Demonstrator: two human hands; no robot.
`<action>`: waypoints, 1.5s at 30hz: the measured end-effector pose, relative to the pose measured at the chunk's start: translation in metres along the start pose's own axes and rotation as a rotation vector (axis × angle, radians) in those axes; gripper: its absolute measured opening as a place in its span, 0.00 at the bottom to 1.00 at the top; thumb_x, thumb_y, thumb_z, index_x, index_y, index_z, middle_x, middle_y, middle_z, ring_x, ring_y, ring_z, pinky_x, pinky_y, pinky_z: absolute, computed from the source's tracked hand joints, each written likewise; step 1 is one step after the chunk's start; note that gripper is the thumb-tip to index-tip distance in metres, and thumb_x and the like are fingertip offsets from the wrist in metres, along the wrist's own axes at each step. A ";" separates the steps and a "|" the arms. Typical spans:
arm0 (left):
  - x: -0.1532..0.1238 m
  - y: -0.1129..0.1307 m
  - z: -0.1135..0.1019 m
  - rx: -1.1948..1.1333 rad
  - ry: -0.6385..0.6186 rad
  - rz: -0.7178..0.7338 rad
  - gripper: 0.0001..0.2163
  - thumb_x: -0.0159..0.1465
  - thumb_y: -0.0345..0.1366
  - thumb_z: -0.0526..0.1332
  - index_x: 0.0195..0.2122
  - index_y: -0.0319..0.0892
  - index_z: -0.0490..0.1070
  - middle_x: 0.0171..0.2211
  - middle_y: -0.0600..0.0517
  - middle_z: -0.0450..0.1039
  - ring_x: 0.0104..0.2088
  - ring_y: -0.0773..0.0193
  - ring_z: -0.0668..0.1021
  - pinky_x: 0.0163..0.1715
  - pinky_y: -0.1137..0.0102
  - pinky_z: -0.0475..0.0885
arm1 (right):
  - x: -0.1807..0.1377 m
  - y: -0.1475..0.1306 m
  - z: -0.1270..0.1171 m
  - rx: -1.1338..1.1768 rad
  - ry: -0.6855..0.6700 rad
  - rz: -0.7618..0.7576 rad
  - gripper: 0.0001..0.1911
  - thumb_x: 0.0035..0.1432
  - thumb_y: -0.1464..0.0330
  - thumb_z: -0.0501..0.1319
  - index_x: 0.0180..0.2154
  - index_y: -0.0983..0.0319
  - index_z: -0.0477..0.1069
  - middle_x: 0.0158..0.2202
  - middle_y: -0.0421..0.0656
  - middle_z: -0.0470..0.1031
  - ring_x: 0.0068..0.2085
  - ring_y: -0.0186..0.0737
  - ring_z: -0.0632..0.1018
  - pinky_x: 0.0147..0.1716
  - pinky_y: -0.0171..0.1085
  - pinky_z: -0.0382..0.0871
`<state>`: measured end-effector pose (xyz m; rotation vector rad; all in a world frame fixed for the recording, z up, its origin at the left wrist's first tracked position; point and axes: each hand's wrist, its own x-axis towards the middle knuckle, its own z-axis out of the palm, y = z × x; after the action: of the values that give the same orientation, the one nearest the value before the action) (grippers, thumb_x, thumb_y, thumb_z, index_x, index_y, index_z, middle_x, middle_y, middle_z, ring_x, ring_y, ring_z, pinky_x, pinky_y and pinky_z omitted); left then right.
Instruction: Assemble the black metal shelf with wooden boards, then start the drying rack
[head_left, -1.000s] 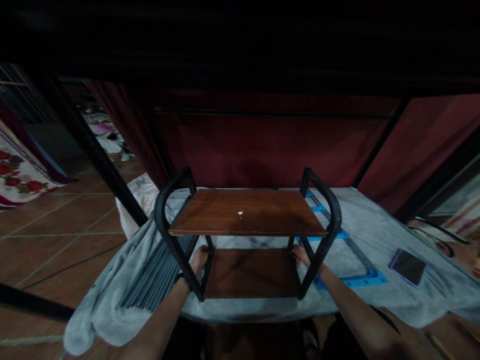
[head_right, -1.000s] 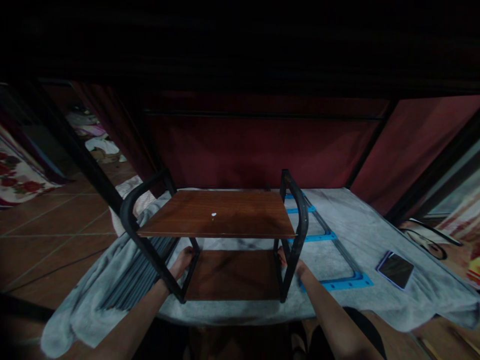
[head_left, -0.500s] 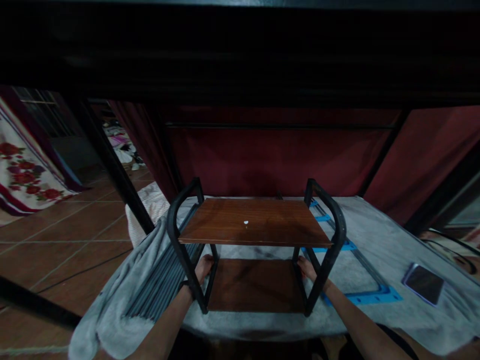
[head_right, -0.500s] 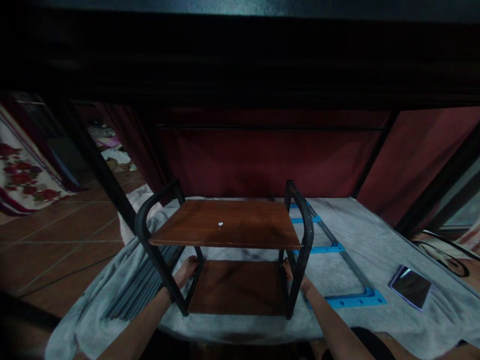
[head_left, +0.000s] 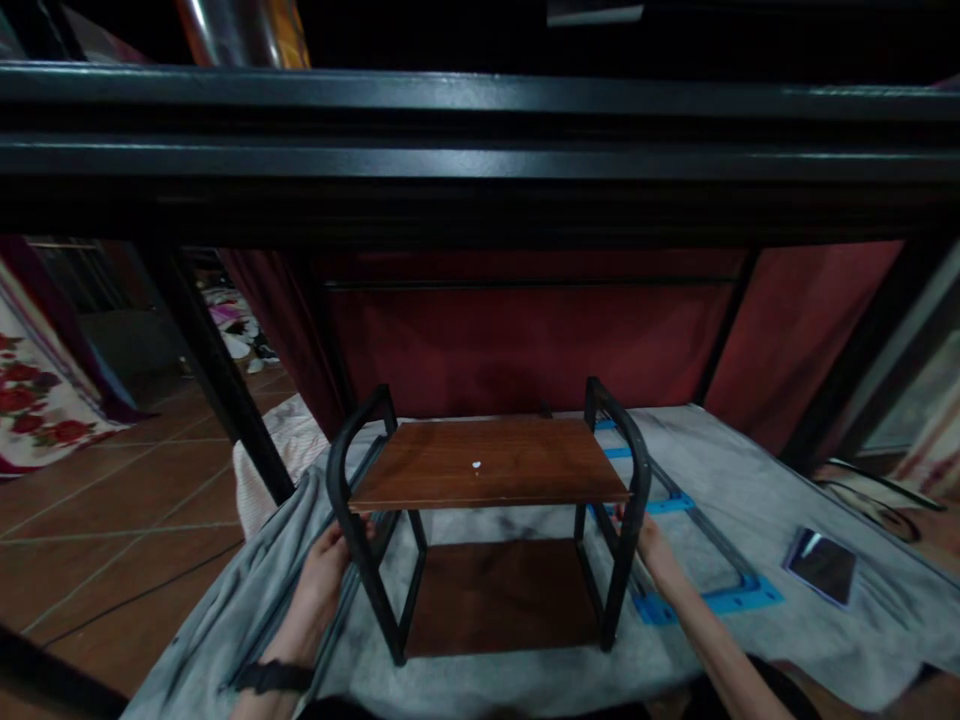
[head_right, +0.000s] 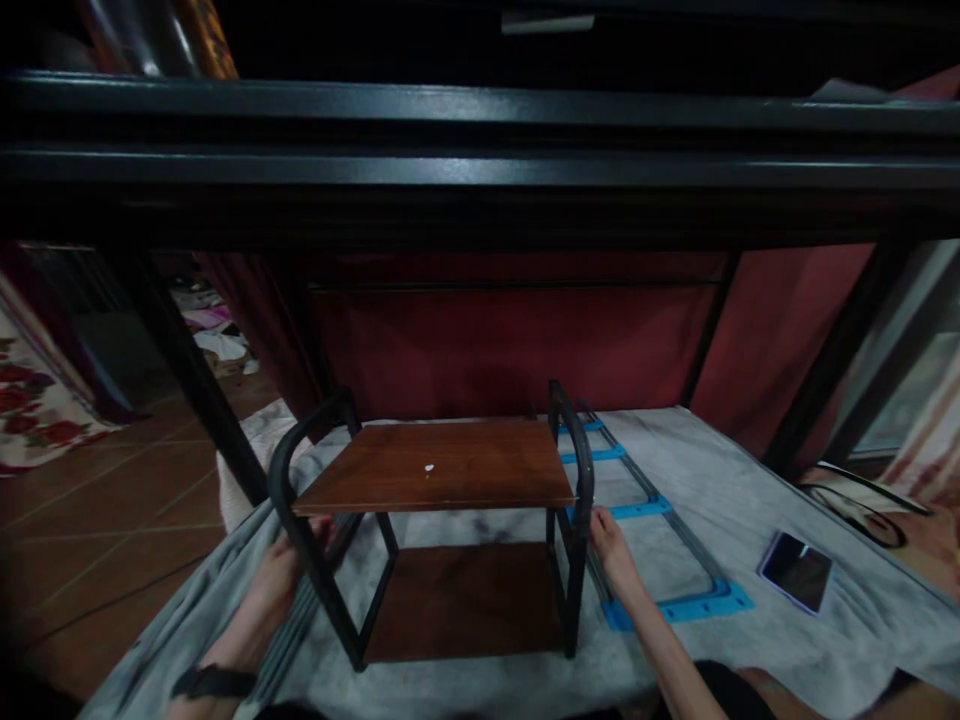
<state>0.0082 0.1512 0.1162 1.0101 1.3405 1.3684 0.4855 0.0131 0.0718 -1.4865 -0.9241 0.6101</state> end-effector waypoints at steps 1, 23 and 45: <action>-0.002 0.013 -0.005 -0.033 0.002 0.011 0.17 0.42 0.43 0.75 0.32 0.44 0.78 0.31 0.50 0.82 0.36 0.53 0.84 0.34 0.65 0.80 | -0.002 -0.014 -0.008 0.013 0.049 -0.037 0.27 0.52 0.36 0.61 0.28 0.53 0.67 0.25 0.42 0.71 0.28 0.47 0.73 0.30 0.45 0.72; -0.059 0.112 0.009 -0.194 -0.116 0.080 0.24 0.38 0.47 0.81 0.34 0.42 0.82 0.38 0.49 0.86 0.44 0.54 0.84 0.35 0.72 0.80 | -0.041 -0.124 -0.034 -0.223 -0.124 -0.490 0.15 0.71 0.51 0.57 0.42 0.56 0.71 0.35 0.39 0.74 0.38 0.42 0.75 0.41 0.39 0.70; -0.061 0.110 0.008 -0.168 -0.104 0.075 0.25 0.36 0.44 0.82 0.35 0.40 0.83 0.37 0.49 0.85 0.42 0.59 0.83 0.37 0.76 0.77 | -0.033 -0.130 -0.029 -0.199 -0.178 -0.467 0.23 0.71 0.45 0.51 0.35 0.55 0.67 0.30 0.38 0.71 0.36 0.42 0.73 0.38 0.40 0.67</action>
<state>0.0213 0.0975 0.2297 1.0120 1.1008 1.4388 0.4657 -0.0354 0.1983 -1.3353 -1.4520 0.3145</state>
